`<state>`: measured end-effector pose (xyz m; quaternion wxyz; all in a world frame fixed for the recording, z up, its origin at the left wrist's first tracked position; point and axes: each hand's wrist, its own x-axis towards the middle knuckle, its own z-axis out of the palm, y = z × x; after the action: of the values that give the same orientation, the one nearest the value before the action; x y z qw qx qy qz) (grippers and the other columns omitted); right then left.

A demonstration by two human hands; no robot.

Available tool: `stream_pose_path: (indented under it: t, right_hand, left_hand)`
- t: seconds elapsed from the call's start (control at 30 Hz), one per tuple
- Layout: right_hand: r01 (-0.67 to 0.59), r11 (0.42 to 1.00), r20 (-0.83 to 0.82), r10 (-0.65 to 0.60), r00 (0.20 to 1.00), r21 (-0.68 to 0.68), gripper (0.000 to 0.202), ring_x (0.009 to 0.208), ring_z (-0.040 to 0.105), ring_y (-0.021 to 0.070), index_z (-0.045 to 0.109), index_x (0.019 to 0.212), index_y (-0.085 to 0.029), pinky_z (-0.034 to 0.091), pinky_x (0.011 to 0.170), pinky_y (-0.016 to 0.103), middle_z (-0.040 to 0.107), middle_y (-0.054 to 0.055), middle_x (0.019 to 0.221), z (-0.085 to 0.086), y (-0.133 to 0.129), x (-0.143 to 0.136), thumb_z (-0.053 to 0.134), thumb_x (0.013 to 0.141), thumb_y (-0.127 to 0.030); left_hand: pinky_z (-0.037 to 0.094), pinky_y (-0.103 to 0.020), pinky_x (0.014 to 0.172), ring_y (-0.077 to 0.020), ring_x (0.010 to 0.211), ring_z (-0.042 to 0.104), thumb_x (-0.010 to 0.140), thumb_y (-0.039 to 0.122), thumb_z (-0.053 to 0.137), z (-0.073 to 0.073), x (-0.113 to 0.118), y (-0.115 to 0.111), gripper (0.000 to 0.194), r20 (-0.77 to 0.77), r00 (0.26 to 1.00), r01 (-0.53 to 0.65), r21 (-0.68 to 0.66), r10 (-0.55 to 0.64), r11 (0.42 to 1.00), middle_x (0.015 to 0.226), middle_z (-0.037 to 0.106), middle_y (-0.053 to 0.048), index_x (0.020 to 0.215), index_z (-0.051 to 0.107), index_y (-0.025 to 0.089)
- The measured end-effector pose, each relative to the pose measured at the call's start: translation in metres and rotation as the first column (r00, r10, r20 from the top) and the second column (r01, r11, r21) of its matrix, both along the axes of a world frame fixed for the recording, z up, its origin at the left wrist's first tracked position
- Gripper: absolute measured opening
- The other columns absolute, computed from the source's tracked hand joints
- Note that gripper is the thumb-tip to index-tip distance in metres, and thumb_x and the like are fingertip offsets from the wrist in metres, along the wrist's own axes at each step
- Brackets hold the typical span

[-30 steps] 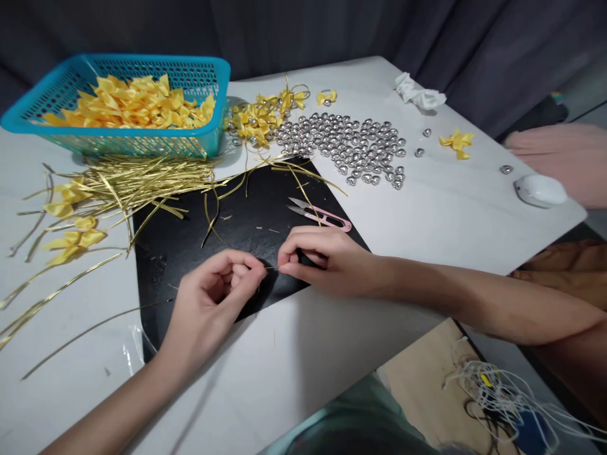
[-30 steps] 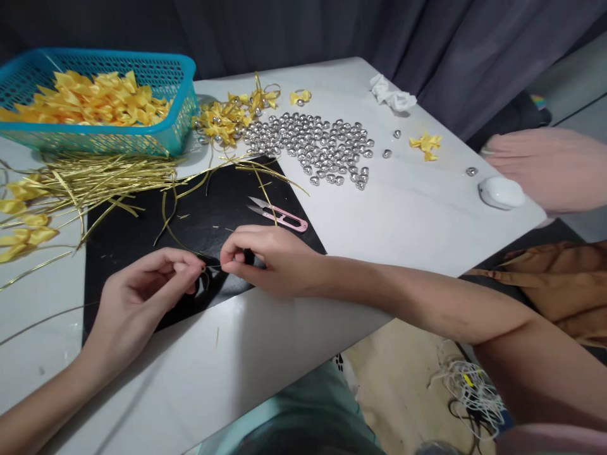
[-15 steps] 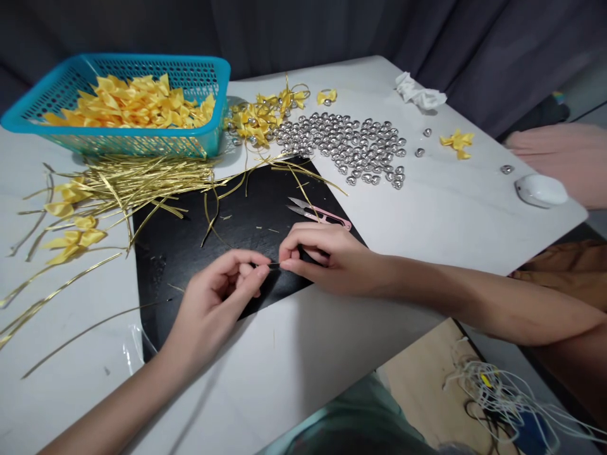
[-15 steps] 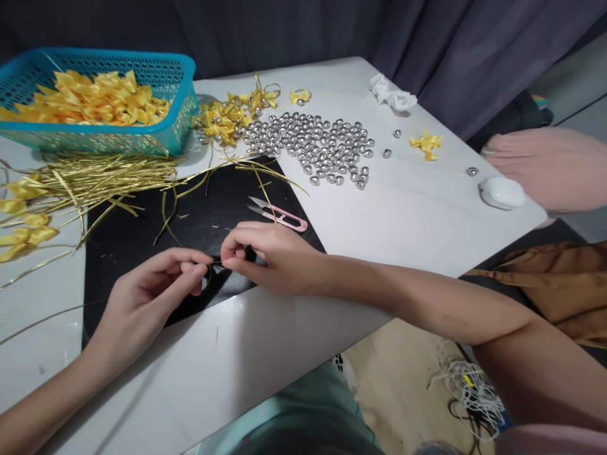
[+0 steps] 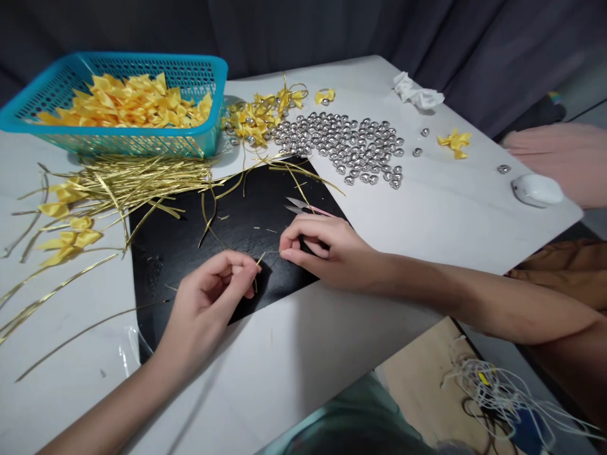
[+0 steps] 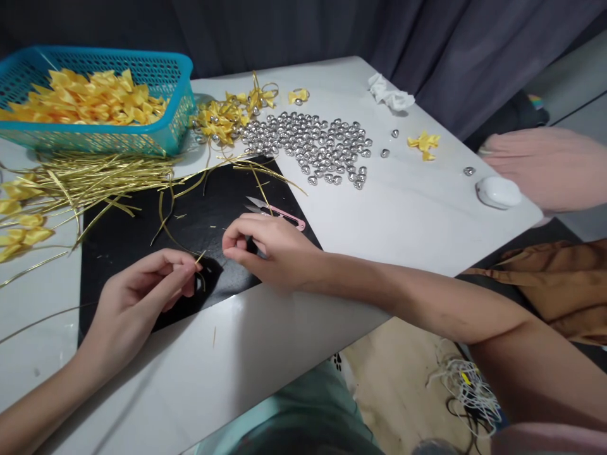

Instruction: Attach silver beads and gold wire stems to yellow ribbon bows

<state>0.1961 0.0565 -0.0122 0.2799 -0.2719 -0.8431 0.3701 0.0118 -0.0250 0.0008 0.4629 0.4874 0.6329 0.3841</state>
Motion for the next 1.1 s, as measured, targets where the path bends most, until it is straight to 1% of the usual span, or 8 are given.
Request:
stream_pose_path:
  t: [0.1, 0.27, 0.33, 0.53, 0.73, 0.83, 0.93, 1.1]
  right_hand:
    - [-0.011, 1.0, 0.0, 0.011, 1.0, 0.002, 0.009, 0.06, 0.04, 0.008, 0.058, 0.078, -0.015, 0.037, 0.072, 0.025, 0.049, -0.004, 0.068, 0.001, 0.0, 0.001, 0.055, 0.087, -0.017]
    - [-0.093, 0.995, -0.026, 0.094, 0.995, 0.019, 0.012, 0.06, 0.039, 0.0078, 0.059, 0.081, -0.014, 0.03, 0.057, 0.022, 0.052, -0.002, 0.073, 0.0, -0.003, 0.003, 0.054, 0.09, -0.02]
    - [-0.104, 0.994, -0.033, 0.104, 0.994, 0.014, 0.012, 0.06, 0.038, 0.0081, 0.058, 0.082, -0.014, 0.029, 0.056, 0.022, 0.052, -0.002, 0.073, -0.002, -0.004, 0.003, 0.054, 0.091, -0.021]
    - [-0.132, 0.991, -0.055, 0.132, 0.99, 0.004, 0.013, 0.059, 0.038, 0.0075, 0.058, 0.082, -0.013, 0.031, 0.057, 0.021, 0.054, 0.0, 0.075, -0.004, -0.003, 0.003, 0.054, 0.091, -0.021]
    - [-0.142, 0.99, -0.043, 0.142, 0.989, 0.0, 0.012, 0.061, 0.039, 0.0082, 0.057, 0.083, -0.015, 0.031, 0.058, 0.021, 0.054, 0.0, 0.076, -0.004, -0.004, 0.003, 0.053, 0.091, -0.021]
    - [-0.131, 0.991, -0.034, 0.131, 0.991, -0.003, 0.013, 0.062, 0.04, 0.0085, 0.056, 0.083, -0.015, 0.031, 0.059, 0.022, 0.054, 0.0, 0.076, -0.004, -0.004, 0.003, 0.052, 0.092, -0.023]
    - [-0.12, 0.993, -0.046, 0.121, 0.992, 0.012, 0.014, 0.061, 0.041, 0.0084, 0.057, 0.081, -0.015, 0.032, 0.059, 0.022, 0.055, 0.0, 0.075, -0.003, -0.005, 0.003, 0.053, 0.092, -0.022]
    - [-0.119, 0.993, -0.045, 0.12, 0.992, 0.021, 0.011, 0.059, 0.039, 0.0075, 0.058, 0.081, -0.014, 0.032, 0.059, 0.022, 0.055, -0.001, 0.074, -0.002, -0.006, 0.003, 0.054, 0.09, -0.019]
  left_hand:
    - [0.032, -0.021, 0.046, -0.0102, 0.051, 0.046, 0.079, 0.033, 0.062, -0.001, -0.001, -0.002, 0.016, 0.003, 1.0, -0.002, 0.003, 0.002, 1.0, 0.055, 0.054, 0.004, 0.072, 0.063, 0.019]
    - [0.033, -0.022, 0.047, -0.0118, 0.054, 0.047, 0.083, 0.033, 0.06, -0.005, -0.006, -0.006, 0.015, 0.032, 0.993, -0.116, 0.056, 0.114, 0.992, 0.059, 0.052, 0.005, 0.092, 0.066, 0.021]
    - [0.034, -0.022, 0.048, -0.0116, 0.053, 0.046, 0.082, 0.034, 0.061, -0.005, -0.006, -0.005, 0.014, 0.005, 0.991, -0.134, 0.061, 0.134, 0.989, 0.059, 0.051, 0.005, 0.086, 0.066, 0.021]
    - [0.031, -0.02, 0.045, -0.0093, 0.048, 0.037, 0.074, 0.034, 0.067, 0.0, 0.001, -0.004, 0.014, -0.13, 0.988, -0.08, 0.058, 0.087, 0.995, 0.052, 0.046, 0.006, 0.073, 0.067, 0.02]
    - [0.026, -0.02, 0.041, -0.0093, 0.045, 0.035, 0.076, 0.035, 0.063, 0.0, 0.002, -0.003, 0.016, -0.142, 0.988, -0.05, 0.04, 0.055, 0.998, 0.05, 0.043, 0.006, 0.072, 0.064, 0.02]
    - [0.029, -0.02, 0.043, -0.0097, 0.047, 0.038, 0.079, 0.037, 0.06, -0.001, 0.002, -0.002, 0.018, -0.134, 0.991, -0.015, 0.049, 0.022, 0.999, 0.054, 0.044, 0.006, 0.072, 0.061, 0.02]
    - [0.033, -0.02, 0.046, -0.0101, 0.05, 0.041, 0.079, 0.035, 0.061, -0.001, 0.002, -0.003, 0.016, -0.139, 0.989, -0.029, 0.08, 0.04, 0.996, 0.057, 0.048, 0.005, 0.074, 0.061, 0.021]
    - [0.032, -0.02, 0.047, -0.0092, 0.048, 0.038, 0.074, 0.032, 0.069, -0.004, 0.004, -0.008, 0.013, -0.22, 0.969, -0.081, 0.142, 0.111, 0.987, 0.052, 0.044, 0.008, 0.081, 0.067, 0.021]
